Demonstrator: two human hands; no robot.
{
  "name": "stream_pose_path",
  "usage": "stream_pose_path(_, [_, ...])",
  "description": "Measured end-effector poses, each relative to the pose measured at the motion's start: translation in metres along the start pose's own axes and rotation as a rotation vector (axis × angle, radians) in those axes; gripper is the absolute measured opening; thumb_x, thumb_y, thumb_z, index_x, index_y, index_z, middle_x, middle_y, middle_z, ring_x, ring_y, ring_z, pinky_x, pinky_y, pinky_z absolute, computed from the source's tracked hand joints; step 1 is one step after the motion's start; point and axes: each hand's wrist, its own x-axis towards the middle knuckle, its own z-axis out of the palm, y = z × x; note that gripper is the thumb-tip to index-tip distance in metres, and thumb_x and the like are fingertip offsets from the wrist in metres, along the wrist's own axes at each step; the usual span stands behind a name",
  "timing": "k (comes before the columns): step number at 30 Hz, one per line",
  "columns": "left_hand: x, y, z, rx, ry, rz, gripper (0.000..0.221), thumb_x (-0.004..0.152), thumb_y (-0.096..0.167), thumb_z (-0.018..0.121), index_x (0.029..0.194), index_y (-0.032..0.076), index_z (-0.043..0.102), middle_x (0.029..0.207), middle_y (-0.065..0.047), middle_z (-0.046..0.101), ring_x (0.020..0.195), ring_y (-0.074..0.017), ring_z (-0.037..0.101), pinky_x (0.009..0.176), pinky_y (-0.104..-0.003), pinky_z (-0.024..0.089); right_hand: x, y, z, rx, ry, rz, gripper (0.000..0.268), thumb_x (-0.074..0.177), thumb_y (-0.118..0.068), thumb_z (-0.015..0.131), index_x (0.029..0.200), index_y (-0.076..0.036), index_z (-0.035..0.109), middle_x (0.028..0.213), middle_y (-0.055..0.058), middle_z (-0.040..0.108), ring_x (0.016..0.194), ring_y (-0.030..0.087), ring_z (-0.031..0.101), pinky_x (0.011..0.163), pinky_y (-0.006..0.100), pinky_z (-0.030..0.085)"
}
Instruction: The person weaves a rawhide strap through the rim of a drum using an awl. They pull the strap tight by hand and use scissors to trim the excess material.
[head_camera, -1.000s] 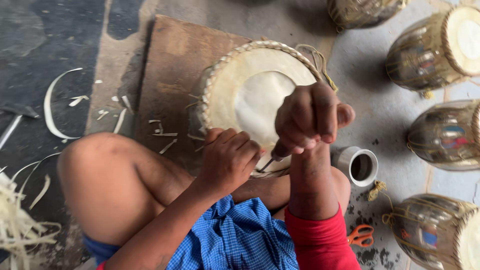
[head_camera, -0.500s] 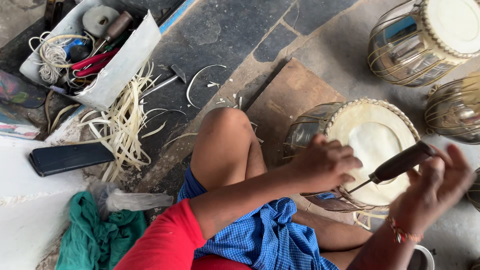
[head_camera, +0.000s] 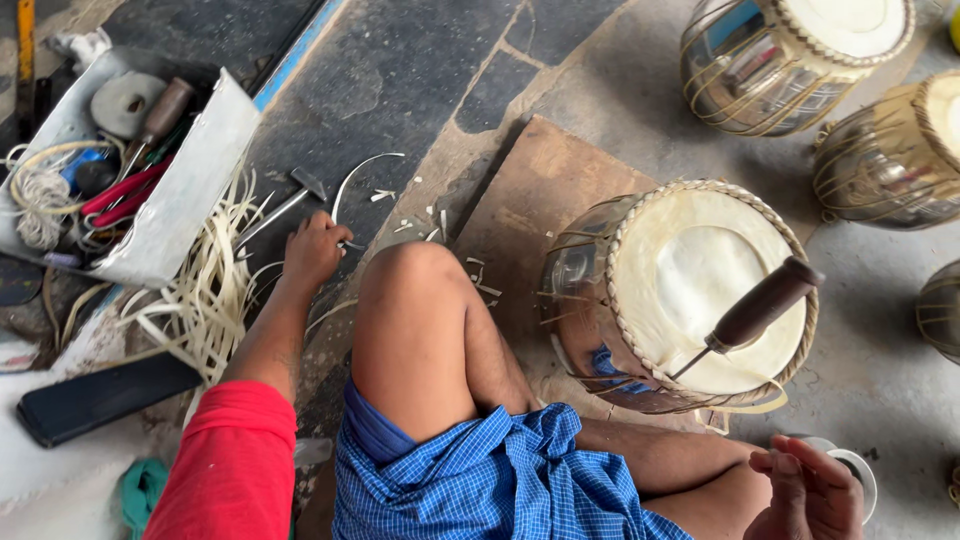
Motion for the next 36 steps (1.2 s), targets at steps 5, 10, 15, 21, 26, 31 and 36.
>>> stream_pose_path(5, [0.026,0.012,-0.026,-0.253,0.234,-0.100,0.009,0.091,0.009,0.079,0.092,0.013,0.071,0.108,-0.006,0.060,0.097,-0.0232,0.062,0.080,-0.037,0.052,0.018,0.028,-0.052,-0.151,-0.218,-0.137,0.011,0.108,-0.003,0.063,0.116,0.002,0.060,0.104,0.013,0.072,0.090,0.017,0.073,0.093,0.029,0.058])
stream_pose_path(10, [0.024,0.069,-0.153,-0.985,0.302,-0.194,0.006,0.098,0.003,0.074,0.100,0.006,0.069,0.091,0.001,0.068,0.075,-0.0051,0.059,0.068,-0.022,0.047,0.040,0.012,-0.023,0.023,-0.517,-0.307,0.027,0.095,-0.011,0.069,0.119,-0.002,0.065,0.104,0.010,0.073,0.094,0.018,0.076,0.095,0.033,0.061])
stream_pose_path(15, [-0.010,0.176,-0.275,-1.184,0.190,0.019,0.008,0.097,0.002,0.073,0.101,0.003,0.067,0.088,0.000,0.067,0.072,-0.0040,0.056,0.065,-0.020,0.045,0.044,-0.114,0.106,-0.243,-0.756,-0.225,0.012,0.091,0.002,0.060,0.102,-0.001,0.064,0.107,0.014,0.072,0.098,0.017,0.078,0.075,0.024,0.064])
stream_pose_path(21, [-0.058,0.307,-0.307,-1.382,-0.145,0.264,0.011,0.095,0.004,0.073,0.102,0.003,0.065,0.091,-0.001,0.068,0.084,-0.0054,0.064,0.076,-0.021,0.053,0.038,-0.211,0.229,0.017,-0.675,-0.152,0.043,0.095,-0.011,0.068,0.135,0.004,0.060,0.131,0.019,0.068,0.124,0.025,0.065,0.102,0.036,0.050])
stream_pose_path(26, [-0.068,0.359,-0.292,-1.151,0.096,0.337,0.012,0.096,0.002,0.074,0.104,0.001,0.065,0.092,-0.002,0.070,0.082,-0.0052,0.064,0.075,-0.021,0.053,0.017,-0.192,0.201,0.439,-0.524,0.494,0.035,0.103,-0.017,0.068,0.133,0.000,0.066,0.088,0.011,0.072,0.072,0.012,0.060,0.064,0.024,0.049])
stream_pose_path(31, [-0.084,0.401,-0.251,-1.182,0.016,0.346,0.014,0.097,0.000,0.074,0.108,-0.002,0.065,0.097,-0.005,0.070,0.086,-0.0054,0.063,0.079,-0.021,0.053,-0.010,-0.163,0.100,0.051,-0.273,0.106,0.024,0.094,-0.007,0.076,0.116,0.001,0.072,0.098,0.006,0.073,0.074,0.008,0.058,0.065,0.022,0.049])
stream_pose_path(36, [-0.102,0.448,-0.208,-1.193,-0.386,0.385,0.030,0.091,0.002,0.073,0.118,-0.005,0.064,0.098,-0.010,0.075,0.090,-0.0087,0.068,0.082,-0.023,0.056,-0.017,-0.162,-0.011,-0.210,-0.068,-0.016,0.021,0.095,-0.001,0.075,0.116,0.000,0.073,0.103,0.006,0.073,0.090,0.010,0.069,0.078,0.022,0.054])
